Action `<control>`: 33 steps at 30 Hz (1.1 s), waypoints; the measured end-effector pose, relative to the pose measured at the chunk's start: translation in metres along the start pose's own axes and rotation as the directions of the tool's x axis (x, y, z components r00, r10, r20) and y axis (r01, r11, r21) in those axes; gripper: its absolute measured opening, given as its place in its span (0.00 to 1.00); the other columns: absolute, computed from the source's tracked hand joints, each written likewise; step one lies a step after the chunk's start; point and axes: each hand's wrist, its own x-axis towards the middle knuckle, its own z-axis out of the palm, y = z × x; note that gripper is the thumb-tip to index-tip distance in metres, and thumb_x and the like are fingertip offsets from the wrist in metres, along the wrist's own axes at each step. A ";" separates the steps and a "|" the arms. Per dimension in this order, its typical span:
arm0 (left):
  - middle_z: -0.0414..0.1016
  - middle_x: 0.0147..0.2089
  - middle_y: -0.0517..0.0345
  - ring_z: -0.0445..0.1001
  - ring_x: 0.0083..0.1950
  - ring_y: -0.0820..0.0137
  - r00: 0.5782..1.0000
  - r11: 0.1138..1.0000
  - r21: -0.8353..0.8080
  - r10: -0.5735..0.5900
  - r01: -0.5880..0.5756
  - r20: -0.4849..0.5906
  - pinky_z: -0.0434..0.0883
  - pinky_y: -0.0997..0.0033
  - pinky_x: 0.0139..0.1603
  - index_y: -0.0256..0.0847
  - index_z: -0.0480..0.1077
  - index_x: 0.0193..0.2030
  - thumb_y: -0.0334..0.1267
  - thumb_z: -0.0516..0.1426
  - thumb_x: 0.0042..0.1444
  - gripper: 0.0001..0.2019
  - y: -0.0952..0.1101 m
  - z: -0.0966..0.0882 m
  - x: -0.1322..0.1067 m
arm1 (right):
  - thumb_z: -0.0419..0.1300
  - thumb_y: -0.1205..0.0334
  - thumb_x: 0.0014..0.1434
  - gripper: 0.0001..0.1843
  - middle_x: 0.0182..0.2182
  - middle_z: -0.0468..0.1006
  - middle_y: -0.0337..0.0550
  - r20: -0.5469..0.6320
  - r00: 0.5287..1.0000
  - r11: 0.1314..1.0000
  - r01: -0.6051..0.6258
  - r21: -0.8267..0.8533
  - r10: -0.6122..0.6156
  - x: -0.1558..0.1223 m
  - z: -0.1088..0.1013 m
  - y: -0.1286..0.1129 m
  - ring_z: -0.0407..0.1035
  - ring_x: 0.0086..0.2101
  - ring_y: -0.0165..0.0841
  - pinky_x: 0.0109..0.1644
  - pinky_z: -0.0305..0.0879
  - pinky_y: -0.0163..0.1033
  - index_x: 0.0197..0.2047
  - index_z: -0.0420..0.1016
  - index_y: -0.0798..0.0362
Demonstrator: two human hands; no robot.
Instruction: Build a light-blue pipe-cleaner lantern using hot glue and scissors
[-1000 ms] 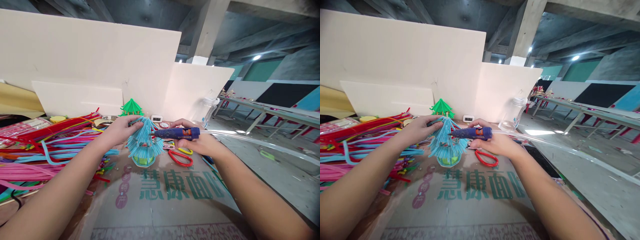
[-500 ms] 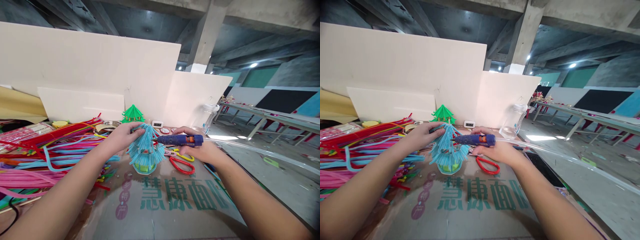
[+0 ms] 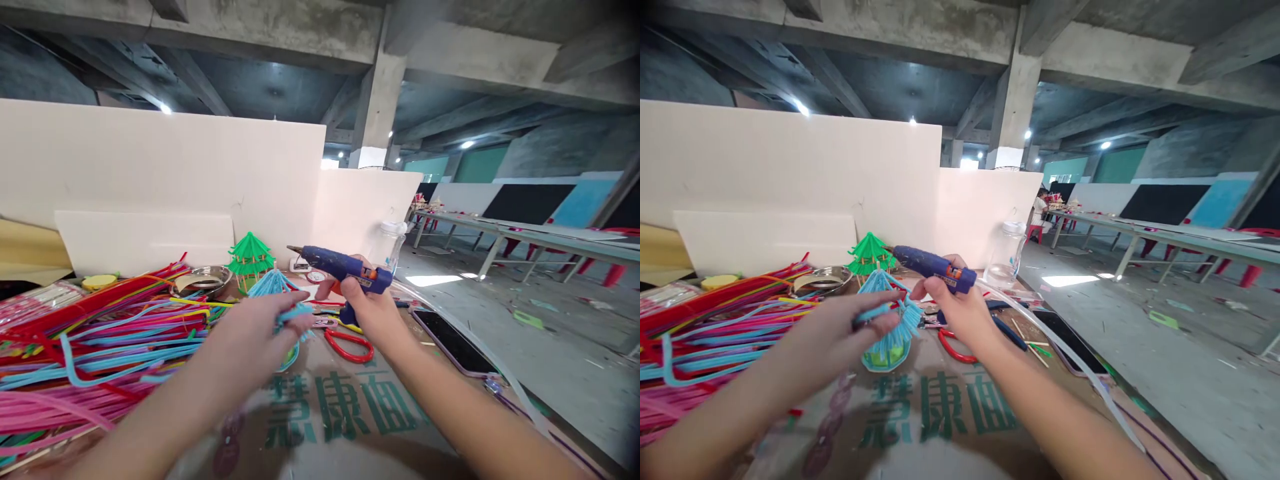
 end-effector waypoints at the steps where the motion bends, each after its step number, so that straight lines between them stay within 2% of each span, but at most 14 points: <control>1: 0.81 0.41 0.53 0.77 0.41 0.55 0.999 1.000 0.015 -0.008 0.007 0.046 0.68 0.63 0.37 0.48 0.68 0.62 0.59 0.48 0.60 0.28 0.007 0.010 -0.003 | 0.53 0.37 0.62 0.23 0.34 0.79 0.44 -0.049 0.999 1.000 -0.008 -0.021 0.007 -0.003 0.003 0.000 0.74 0.39 0.39 0.47 0.69 0.45 0.43 0.66 0.50; 2: 0.81 0.41 0.51 0.78 0.41 0.53 0.998 0.999 0.035 -0.019 0.017 0.062 0.68 0.61 0.37 0.48 0.65 0.64 0.58 0.48 0.60 0.29 0.012 0.019 -0.004 | 0.52 0.36 0.62 0.24 0.37 0.79 0.45 -0.089 0.996 0.999 -0.017 -0.029 0.014 -0.006 0.007 0.000 0.74 0.42 0.39 0.49 0.68 0.45 0.44 0.68 0.50; 4: 0.79 0.47 0.48 0.77 0.46 0.52 0.997 1.000 0.004 -0.005 0.005 0.073 0.69 0.59 0.42 0.46 0.68 0.61 0.53 0.49 0.61 0.26 0.019 0.033 -0.005 | 0.52 0.36 0.61 0.25 0.42 0.79 0.46 -0.121 0.991 0.998 -0.055 0.005 0.055 -0.012 0.013 -0.001 0.72 0.46 0.40 0.52 0.68 0.46 0.46 0.70 0.49; 7: 0.75 0.56 0.49 0.73 0.55 0.55 0.998 0.991 -0.114 0.066 -0.065 0.008 0.68 0.58 0.53 0.45 0.71 0.55 0.47 0.53 0.59 0.19 0.019 0.043 -0.002 | 0.54 0.36 0.61 0.26 0.46 0.79 0.47 -0.049 0.985 0.979 -0.159 0.126 0.166 -0.021 0.021 -0.003 0.72 0.47 0.41 0.52 0.69 0.46 0.48 0.72 0.49; 10: 0.71 0.61 0.52 0.69 0.61 0.59 0.988 0.960 -0.244 0.122 -0.141 -0.091 0.65 0.61 0.60 0.46 0.70 0.55 0.44 0.56 0.57 0.18 0.013 0.050 0.002 | 0.54 0.38 0.62 0.25 0.52 0.76 0.46 0.020 0.983 0.961 -0.185 0.204 0.184 -0.026 0.025 -0.006 0.69 0.54 0.41 0.58 0.66 0.47 0.50 0.73 0.48; 12: 0.75 0.56 0.53 0.72 0.57 0.60 0.993 0.928 -0.356 0.082 -0.105 -0.080 0.68 0.62 0.58 0.45 0.70 0.53 0.43 0.58 0.56 0.18 0.009 0.054 0.006 | 0.54 0.40 0.63 0.24 0.53 0.75 0.44 0.044 0.985 0.960 -0.173 0.220 0.167 -0.028 0.026 -0.008 0.67 0.56 0.40 0.61 0.63 0.47 0.53 0.72 0.48; 14: 0.78 0.51 0.53 0.75 0.51 0.60 0.998 0.887 -0.459 0.022 -0.046 -0.057 0.71 0.62 0.53 0.43 0.70 0.51 0.44 0.59 0.54 0.19 0.008 0.056 0.009 | 0.55 0.41 0.63 0.24 0.51 0.76 0.44 0.072 0.986 0.964 -0.164 0.211 0.152 -0.029 0.025 -0.011 0.69 0.54 0.40 0.60 0.65 0.47 0.54 0.71 0.47; 18: 0.80 0.41 0.56 0.76 0.40 0.61 0.997 0.858 -0.513 -0.039 -0.001 -0.067 0.72 0.63 0.40 0.43 0.73 0.42 0.50 0.61 0.49 0.17 0.014 0.053 0.008 | 0.59 0.40 0.60 0.25 0.47 0.77 0.46 0.112 0.990 0.973 -0.109 0.204 0.087 -0.028 0.022 -0.016 0.70 0.50 0.40 0.57 0.67 0.46 0.52 0.71 0.48; 22: 0.79 0.36 0.60 0.74 0.36 0.66 0.987 0.828 -0.561 -0.087 -0.006 -0.139 0.69 0.70 0.35 0.42 0.73 0.41 0.49 0.61 0.51 0.15 0.018 0.046 0.005 | 0.64 0.38 0.53 0.36 0.53 0.71 0.47 0.131 0.991 0.947 -0.072 0.314 0.032 -0.018 0.018 -0.013 0.68 0.53 0.41 0.58 0.65 0.46 0.59 0.64 0.46; 24: 0.79 0.36 0.60 0.74 0.35 0.68 0.973 0.795 -0.606 -0.150 0.013 -0.176 0.68 0.73 0.33 0.41 0.72 0.40 0.48 0.63 0.50 0.15 0.015 0.043 0.007 | 0.66 0.38 0.50 0.41 0.54 0.69 0.46 0.082 0.997 0.920 -0.019 0.392 -0.014 -0.011 0.015 -0.007 0.67 0.53 0.40 0.57 0.66 0.45 0.62 0.61 0.44; 26: 0.78 0.36 0.59 0.74 0.33 0.70 0.957 0.755 -0.655 -0.211 0.030 -0.199 0.67 0.74 0.31 0.40 0.71 0.40 0.48 0.65 0.48 0.18 0.009 0.041 0.012 | 0.68 0.42 0.50 0.38 0.49 0.70 0.42 -0.054 0.995 0.902 0.098 0.420 -0.084 -0.003 0.010 0.000 0.69 0.49 0.36 0.54 0.67 0.40 0.61 0.62 0.42; 29: 0.78 0.41 0.57 0.74 0.33 0.70 0.934 0.694 -0.720 -0.267 0.015 -0.238 0.68 0.74 0.32 0.40 0.65 0.49 0.47 0.66 0.47 0.25 0.002 0.037 0.017 | 0.68 0.54 0.55 0.24 0.38 0.73 0.36 -0.260 0.957 0.907 0.223 0.358 -0.133 0.002 0.004 0.005 0.70 0.40 0.28 0.47 0.68 0.33 0.54 0.69 0.42; 33: 0.77 0.45 0.54 0.76 0.38 0.69 0.936 0.706 -0.708 -0.236 -0.019 -0.260 0.70 0.73 0.36 0.41 0.62 0.52 0.48 0.64 0.51 0.25 -0.002 0.035 0.018 | 0.65 0.61 0.59 0.06 0.32 0.79 0.35 -0.354 0.933 0.942 0.179 0.283 -0.071 -0.002 -0.002 -0.006 0.75 0.35 0.26 0.41 0.69 0.31 0.40 0.75 0.46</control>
